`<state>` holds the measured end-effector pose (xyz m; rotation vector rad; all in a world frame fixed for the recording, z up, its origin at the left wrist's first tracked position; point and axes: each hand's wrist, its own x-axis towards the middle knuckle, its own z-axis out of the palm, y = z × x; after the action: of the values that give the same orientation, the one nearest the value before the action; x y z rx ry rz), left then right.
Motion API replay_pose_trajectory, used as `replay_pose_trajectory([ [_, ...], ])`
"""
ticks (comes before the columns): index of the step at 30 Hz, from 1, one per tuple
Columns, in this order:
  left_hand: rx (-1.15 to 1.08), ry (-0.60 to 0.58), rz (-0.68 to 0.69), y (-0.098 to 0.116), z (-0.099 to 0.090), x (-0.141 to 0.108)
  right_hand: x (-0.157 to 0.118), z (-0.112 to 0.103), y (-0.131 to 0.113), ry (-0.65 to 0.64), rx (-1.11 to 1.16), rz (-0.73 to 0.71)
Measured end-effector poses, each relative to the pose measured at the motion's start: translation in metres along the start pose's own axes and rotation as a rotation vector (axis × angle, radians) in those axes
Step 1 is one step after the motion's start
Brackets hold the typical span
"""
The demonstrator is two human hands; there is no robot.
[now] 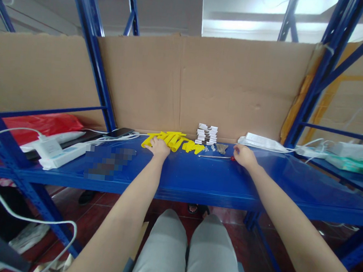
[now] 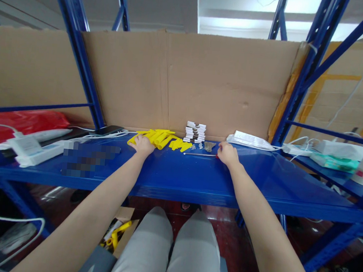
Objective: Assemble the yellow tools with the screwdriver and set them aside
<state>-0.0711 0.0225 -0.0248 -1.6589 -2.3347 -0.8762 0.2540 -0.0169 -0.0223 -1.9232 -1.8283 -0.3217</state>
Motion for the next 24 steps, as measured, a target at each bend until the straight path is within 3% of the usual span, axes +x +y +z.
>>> replay_pose_trajectory([
  [20,-0.101,0.118,0.001,0.0044,-0.0048,0.0002,0.0014,0.0024,0.0014,-0.006,0.02,-0.003],
  [24,-0.078,0.09,0.043,0.0033,-0.0064,0.0013,0.0029,0.005,0.0038,0.0,0.028,-0.02],
])
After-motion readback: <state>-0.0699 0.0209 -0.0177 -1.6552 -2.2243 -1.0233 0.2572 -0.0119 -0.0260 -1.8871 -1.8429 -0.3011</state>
